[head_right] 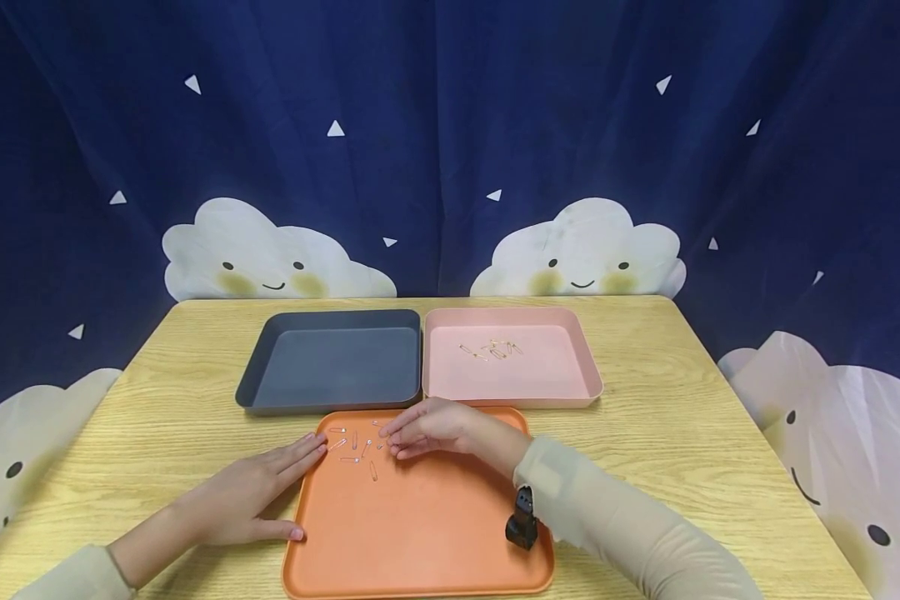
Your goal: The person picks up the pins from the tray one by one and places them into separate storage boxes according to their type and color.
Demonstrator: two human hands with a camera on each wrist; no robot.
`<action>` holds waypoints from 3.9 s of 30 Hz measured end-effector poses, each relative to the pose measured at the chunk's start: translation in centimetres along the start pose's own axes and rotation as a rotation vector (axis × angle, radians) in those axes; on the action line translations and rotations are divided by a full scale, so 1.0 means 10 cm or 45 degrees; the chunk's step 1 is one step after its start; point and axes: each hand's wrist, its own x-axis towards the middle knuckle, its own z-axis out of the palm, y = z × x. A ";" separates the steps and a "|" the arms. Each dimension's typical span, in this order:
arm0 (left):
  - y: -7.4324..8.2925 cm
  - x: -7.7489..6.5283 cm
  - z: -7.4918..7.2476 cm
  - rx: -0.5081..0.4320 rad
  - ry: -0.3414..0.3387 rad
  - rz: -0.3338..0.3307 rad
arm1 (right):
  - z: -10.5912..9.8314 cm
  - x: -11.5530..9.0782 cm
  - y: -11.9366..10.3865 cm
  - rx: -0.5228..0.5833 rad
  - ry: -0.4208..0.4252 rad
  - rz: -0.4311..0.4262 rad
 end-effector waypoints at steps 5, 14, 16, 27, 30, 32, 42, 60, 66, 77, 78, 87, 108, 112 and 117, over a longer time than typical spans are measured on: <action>-0.01 0.01 0.02 0.020 0.011 0.013 | -0.02 -0.01 -0.04 0.059 0.003 -0.008; -0.01 0.01 0.02 0.024 0.009 0.010 | -0.06 -0.02 -0.13 0.069 0.059 0.009; -0.01 0.02 0.02 0.023 0.016 0.019 | -0.07 -0.02 -0.15 0.069 0.064 0.011; -0.02 0.02 0.02 0.035 0.023 0.032 | -0.23 -0.07 -0.32 0.043 0.110 0.015; -0.02 0.02 0.02 0.023 0.014 0.031 | -0.31 -0.09 -0.37 0.040 0.145 0.016; -0.02 0.02 0.02 0.018 0.010 0.030 | -0.37 -0.10 -0.42 0.049 0.167 0.025; -0.03 0.01 0.02 0.011 0.014 0.010 | -0.75 -0.11 -0.66 -0.007 0.269 0.055; -0.05 0.03 0.02 -0.016 -0.001 0.015 | -1.42 0.02 -0.89 -0.096 0.434 0.123; -0.05 0.02 0.03 -0.012 -0.013 0.011 | -1.53 0.06 -0.97 -0.210 0.516 0.158; -0.04 -0.01 0.02 -0.013 -0.002 0.002 | -1.62 0.19 -0.90 -0.468 0.663 0.256; -0.04 -0.01 0.02 -0.008 -0.001 0.006 | -1.63 0.21 -0.90 -0.479 0.671 0.272; -0.04 0.00 0.04 -0.007 0.010 0.020 | -1.60 0.30 -0.90 -0.493 0.689 0.320; -0.04 0.01 0.04 0.003 0.022 0.017 | -0.51 0.13 -0.93 -0.529 0.423 -0.008; -0.03 0.00 0.04 -0.005 0.019 0.019 | -0.12 0.11 -0.77 -0.698 0.365 -0.065; -0.03 0.00 0.03 -0.028 -0.017 0.004 | 0.29 0.09 -0.46 -0.982 0.260 -0.082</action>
